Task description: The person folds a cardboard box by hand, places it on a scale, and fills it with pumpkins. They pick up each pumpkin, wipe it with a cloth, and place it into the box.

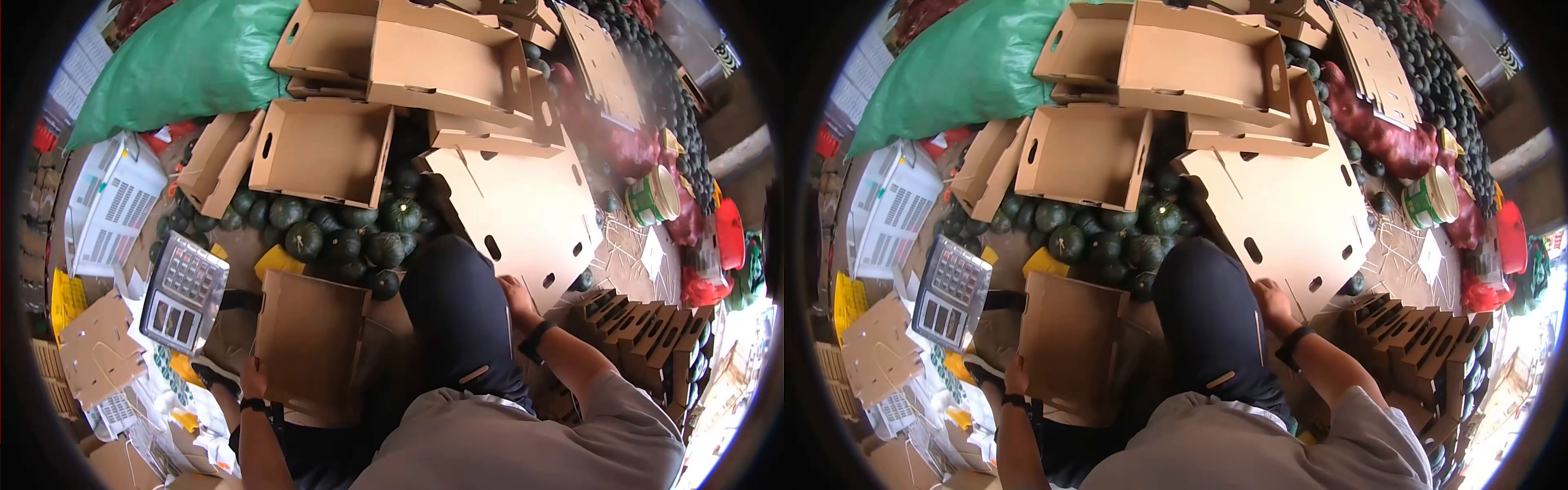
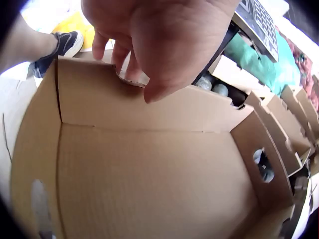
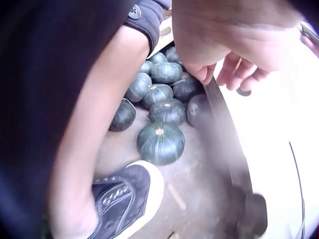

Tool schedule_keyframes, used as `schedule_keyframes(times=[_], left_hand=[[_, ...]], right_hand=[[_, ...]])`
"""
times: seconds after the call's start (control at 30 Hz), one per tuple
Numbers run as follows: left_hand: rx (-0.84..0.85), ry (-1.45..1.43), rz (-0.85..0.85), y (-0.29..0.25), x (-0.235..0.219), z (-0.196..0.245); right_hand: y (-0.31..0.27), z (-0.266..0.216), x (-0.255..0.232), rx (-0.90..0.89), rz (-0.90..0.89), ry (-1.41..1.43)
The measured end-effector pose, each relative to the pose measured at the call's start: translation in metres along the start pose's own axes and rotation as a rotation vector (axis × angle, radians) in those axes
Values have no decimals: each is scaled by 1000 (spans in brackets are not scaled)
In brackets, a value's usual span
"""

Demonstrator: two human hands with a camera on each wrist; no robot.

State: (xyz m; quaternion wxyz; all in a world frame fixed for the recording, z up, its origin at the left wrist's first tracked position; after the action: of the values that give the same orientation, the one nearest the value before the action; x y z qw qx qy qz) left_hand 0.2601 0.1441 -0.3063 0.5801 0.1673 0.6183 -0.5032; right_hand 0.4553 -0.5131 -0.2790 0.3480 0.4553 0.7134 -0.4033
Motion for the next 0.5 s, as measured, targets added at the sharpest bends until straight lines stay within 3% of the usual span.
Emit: schedule_keyframes(times=[0.03, 0.07, 0.1, 0.17, 0.27, 0.37, 0.5], left_hand=[[10, 26, 45, -5, -7, 8], [13, 52, 90, -10, -14, 18], [7, -113, 115, -12, -21, 24], [-19, -440, 167, -24, -33, 34], [-102, -739, 33, -54, -31, 64], [-41, -685, -11, -86, -33, 108], [-70, -685, -100, -111, -12, 138]], right_hand=[[27, -25, -15, -57, 76, -23], [60, -24, 1, -112, 44, 16], [92, -34, 17, -181, -93, 18], [132, -58, 35, 7, -193, 573], [154, -38, 111, 477, -425, 1364], [119, -7, 146, 798, -97, 2044], [86, 18, 132, 475, 238, 2415]])
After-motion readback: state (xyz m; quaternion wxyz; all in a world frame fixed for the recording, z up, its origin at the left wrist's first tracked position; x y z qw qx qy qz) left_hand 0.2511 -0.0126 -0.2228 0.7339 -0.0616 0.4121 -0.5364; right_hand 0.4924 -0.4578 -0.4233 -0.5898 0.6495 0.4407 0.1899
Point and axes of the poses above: each hand's wrist, its own y-axis towards the middle knuckle, its own x-axis out of the palm, z = x × y, the point moved 6 cm from there along y, towards the middle knuckle, and after that the axes turned 7 degrees about -z, right-handed, at the moved point
